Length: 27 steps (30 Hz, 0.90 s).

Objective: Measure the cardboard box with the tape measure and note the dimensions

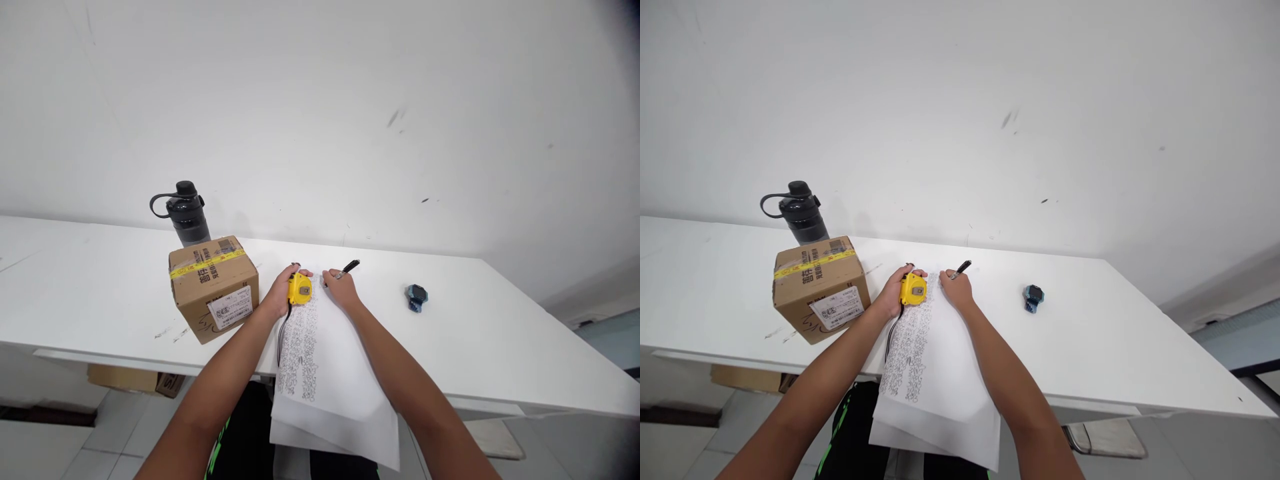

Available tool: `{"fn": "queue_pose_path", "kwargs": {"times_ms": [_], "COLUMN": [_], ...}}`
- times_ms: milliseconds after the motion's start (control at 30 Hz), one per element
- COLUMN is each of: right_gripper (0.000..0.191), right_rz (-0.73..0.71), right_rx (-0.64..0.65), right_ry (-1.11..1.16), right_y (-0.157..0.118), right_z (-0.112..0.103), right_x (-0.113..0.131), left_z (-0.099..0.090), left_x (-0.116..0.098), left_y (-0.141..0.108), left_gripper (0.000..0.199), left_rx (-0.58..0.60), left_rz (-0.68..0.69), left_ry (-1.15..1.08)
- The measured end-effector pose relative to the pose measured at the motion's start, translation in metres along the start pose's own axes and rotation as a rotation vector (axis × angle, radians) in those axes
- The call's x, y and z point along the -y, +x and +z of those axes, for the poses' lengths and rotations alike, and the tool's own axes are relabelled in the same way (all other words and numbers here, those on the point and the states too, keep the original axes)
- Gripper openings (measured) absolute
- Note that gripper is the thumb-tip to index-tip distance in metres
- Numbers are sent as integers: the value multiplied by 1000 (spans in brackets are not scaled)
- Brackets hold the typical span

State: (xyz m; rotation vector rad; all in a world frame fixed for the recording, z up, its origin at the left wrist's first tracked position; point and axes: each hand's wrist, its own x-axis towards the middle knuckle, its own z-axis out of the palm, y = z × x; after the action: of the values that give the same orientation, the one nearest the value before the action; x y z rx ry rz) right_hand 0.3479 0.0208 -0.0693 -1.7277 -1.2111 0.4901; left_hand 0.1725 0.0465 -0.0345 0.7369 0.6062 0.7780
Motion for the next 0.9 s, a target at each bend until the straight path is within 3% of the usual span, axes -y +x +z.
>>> {"fn": "queue_pose_path", "kwargs": {"times_ms": [367, 600, 900], "right_gripper": [33, 34, 34], "right_rz": [56, 100, 104], "right_rx": [-1, -71, -35], "right_ry": [29, -26, -35], "right_y": [-4, -4, -5], "right_z": [0, -1, -2], "right_x": [4, 5, 8], "left_z": [4, 2, 1], "left_x": [1, 0, 0], "left_y": [-4, -3, -2], "left_gripper": [29, 33, 35], "left_rx": [18, -24, -34], "left_rz": [95, 47, 47], "left_ry": [-25, 30, 50]}}
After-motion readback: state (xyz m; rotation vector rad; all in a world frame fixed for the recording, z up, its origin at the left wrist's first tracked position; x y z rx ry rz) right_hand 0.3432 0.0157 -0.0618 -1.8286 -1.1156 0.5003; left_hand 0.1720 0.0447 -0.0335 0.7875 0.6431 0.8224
